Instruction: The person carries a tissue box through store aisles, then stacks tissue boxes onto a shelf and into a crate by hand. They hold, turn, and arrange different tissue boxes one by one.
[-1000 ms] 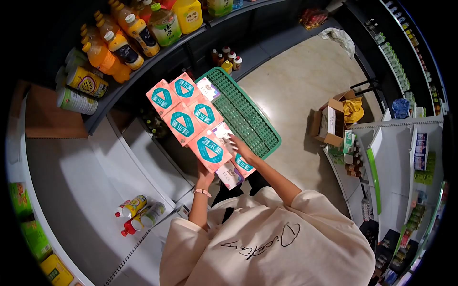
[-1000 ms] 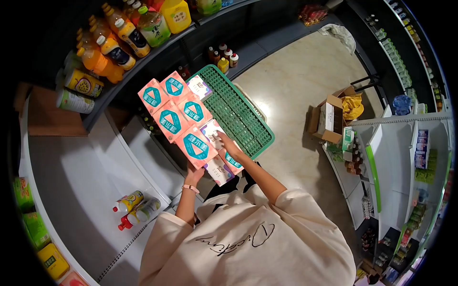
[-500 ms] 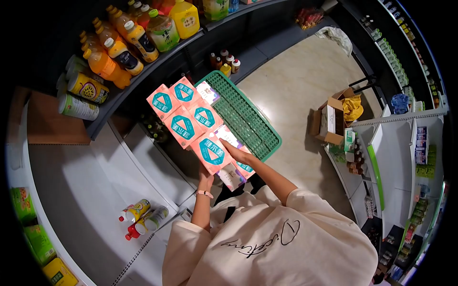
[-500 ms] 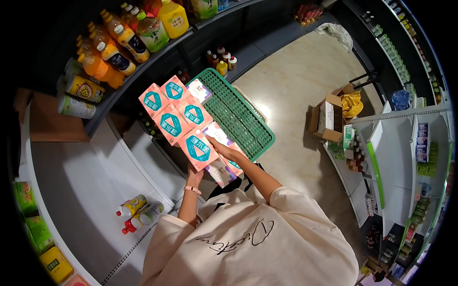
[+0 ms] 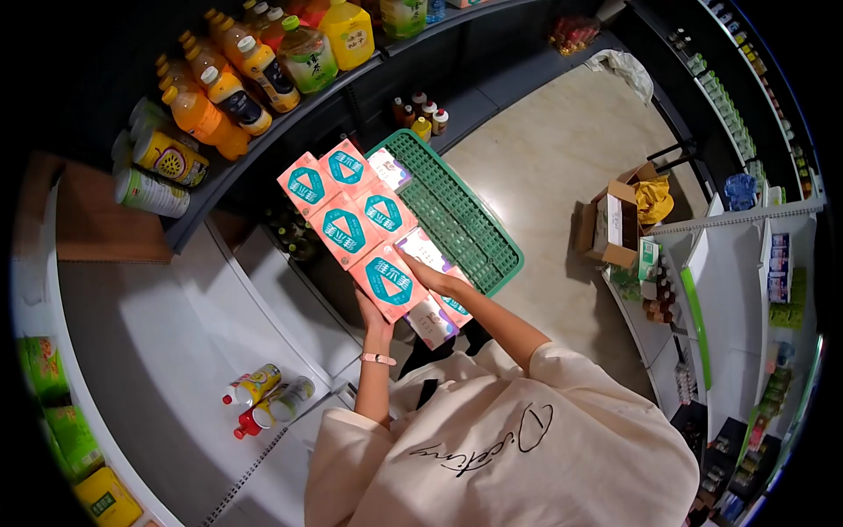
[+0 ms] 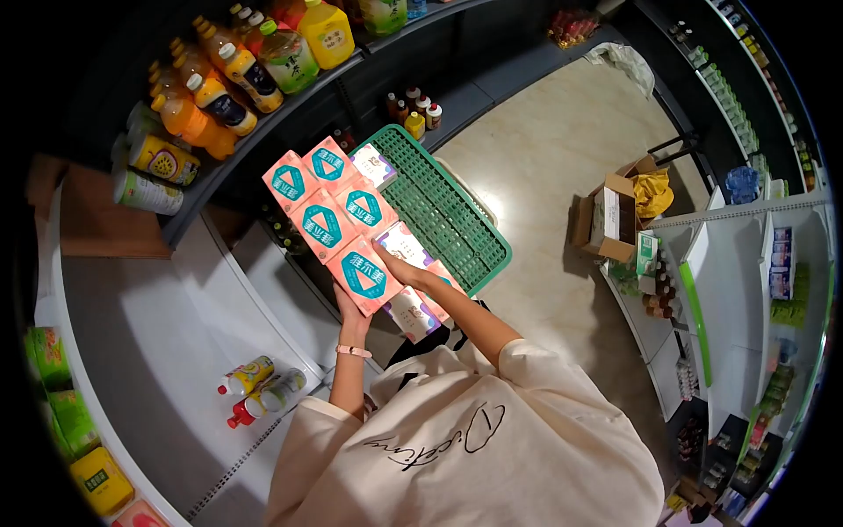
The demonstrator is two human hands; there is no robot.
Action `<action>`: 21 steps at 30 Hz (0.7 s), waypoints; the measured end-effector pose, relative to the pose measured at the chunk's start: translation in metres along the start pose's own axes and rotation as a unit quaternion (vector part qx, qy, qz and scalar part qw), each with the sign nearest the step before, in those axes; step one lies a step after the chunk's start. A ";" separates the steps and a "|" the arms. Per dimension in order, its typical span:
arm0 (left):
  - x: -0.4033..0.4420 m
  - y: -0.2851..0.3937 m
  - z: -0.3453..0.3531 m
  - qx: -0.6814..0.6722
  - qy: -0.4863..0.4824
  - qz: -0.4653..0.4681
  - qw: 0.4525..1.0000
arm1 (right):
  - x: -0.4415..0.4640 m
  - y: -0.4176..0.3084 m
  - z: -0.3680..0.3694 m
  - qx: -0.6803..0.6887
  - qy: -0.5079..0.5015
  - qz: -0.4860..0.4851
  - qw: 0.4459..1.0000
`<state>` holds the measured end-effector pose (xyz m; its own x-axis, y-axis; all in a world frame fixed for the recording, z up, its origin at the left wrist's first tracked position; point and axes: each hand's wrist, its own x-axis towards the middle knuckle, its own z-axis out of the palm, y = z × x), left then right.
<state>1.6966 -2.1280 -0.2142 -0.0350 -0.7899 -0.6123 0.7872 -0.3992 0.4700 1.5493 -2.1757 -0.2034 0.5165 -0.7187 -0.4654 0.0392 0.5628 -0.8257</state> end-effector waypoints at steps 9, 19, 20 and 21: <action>-0.008 -0.001 0.001 0.037 0.030 0.031 0.998 | -0.022 -0.007 -0.027 -0.062 0.045 0.047 0.996; -0.037 -0.083 -0.065 0.043 0.375 0.038 0.925 | -0.146 0.042 -0.175 0.105 0.142 0.049 0.983; -0.036 -0.106 -0.089 0.030 0.403 0.060 0.913 | -0.167 0.046 -0.192 0.112 0.150 0.052 0.981; -0.042 -0.128 -0.088 0.052 0.467 0.059 0.881 | -0.189 0.052 -0.208 0.120 0.157 0.055 0.979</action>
<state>1.6517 -2.0026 -0.3047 0.6031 -0.1195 -0.7887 0.6895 -0.4191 0.5907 1.2761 -2.0952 -0.2246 0.2423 -0.7169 -0.6537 0.2177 0.6968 -0.6835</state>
